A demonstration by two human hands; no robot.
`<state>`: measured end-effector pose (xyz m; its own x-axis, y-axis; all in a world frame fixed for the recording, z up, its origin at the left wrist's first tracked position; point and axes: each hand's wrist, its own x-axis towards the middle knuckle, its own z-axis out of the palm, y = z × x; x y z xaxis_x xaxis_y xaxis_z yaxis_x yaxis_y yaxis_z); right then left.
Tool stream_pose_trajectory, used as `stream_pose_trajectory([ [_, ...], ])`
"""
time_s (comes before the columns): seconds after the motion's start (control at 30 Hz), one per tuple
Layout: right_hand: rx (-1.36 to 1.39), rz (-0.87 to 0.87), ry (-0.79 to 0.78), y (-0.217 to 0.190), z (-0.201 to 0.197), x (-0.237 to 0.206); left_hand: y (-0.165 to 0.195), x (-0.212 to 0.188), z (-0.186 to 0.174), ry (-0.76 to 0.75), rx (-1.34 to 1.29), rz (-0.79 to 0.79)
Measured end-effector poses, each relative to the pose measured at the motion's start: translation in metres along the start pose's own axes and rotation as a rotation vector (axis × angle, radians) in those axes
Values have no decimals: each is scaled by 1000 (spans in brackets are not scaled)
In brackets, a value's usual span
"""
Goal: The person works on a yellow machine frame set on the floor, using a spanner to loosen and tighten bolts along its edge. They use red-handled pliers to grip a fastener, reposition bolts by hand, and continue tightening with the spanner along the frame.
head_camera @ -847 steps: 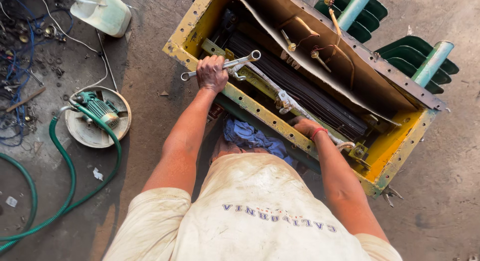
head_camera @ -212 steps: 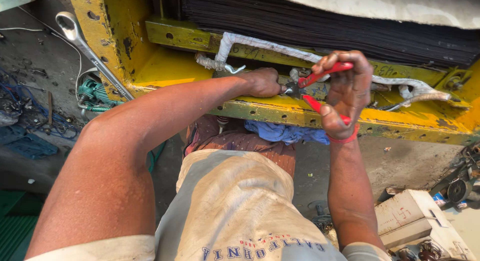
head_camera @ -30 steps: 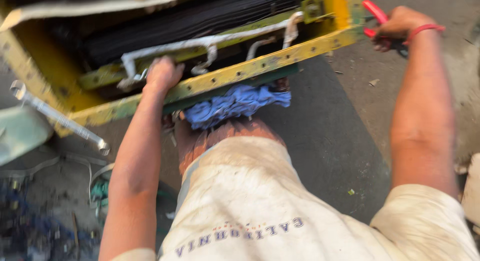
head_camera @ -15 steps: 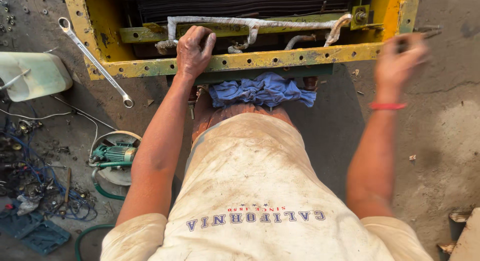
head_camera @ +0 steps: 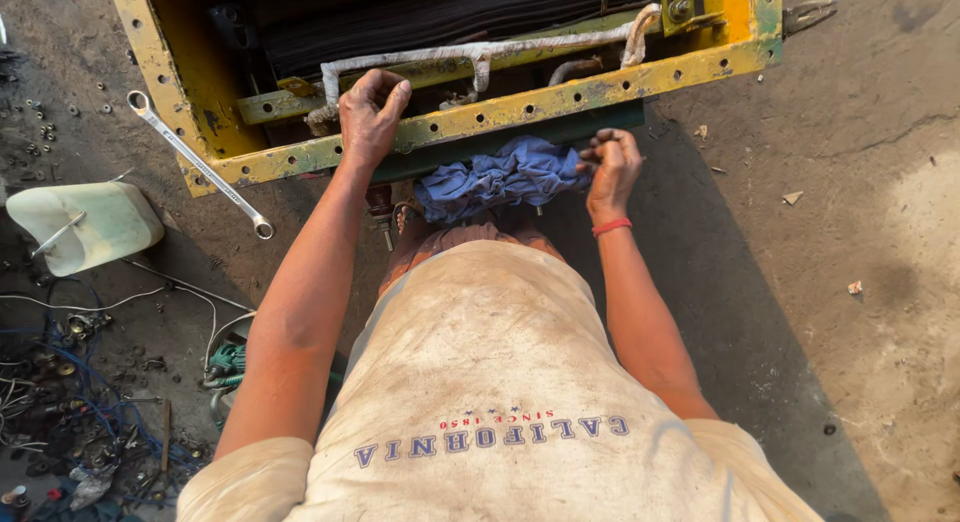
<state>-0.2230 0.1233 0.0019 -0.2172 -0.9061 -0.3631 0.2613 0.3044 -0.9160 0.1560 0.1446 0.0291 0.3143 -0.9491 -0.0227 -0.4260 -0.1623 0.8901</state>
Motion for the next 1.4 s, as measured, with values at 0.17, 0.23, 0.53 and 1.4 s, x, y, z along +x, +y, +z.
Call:
stream_pose_trajectory([
  [0.17,-743,-414,27,-2,-16,29,-17,12,0,-82,-185,-266],
  [0.23,-939,-650,74,2,-12,37,-20,15,2,-104,-151,-261],
  [0.53,-366,-192,-53,-27,-8,21,33,-16,14,159,122,28],
  [1.4,-281,572,-502,-80,122,-16,-51,79,54,-1008,366,-372],
])
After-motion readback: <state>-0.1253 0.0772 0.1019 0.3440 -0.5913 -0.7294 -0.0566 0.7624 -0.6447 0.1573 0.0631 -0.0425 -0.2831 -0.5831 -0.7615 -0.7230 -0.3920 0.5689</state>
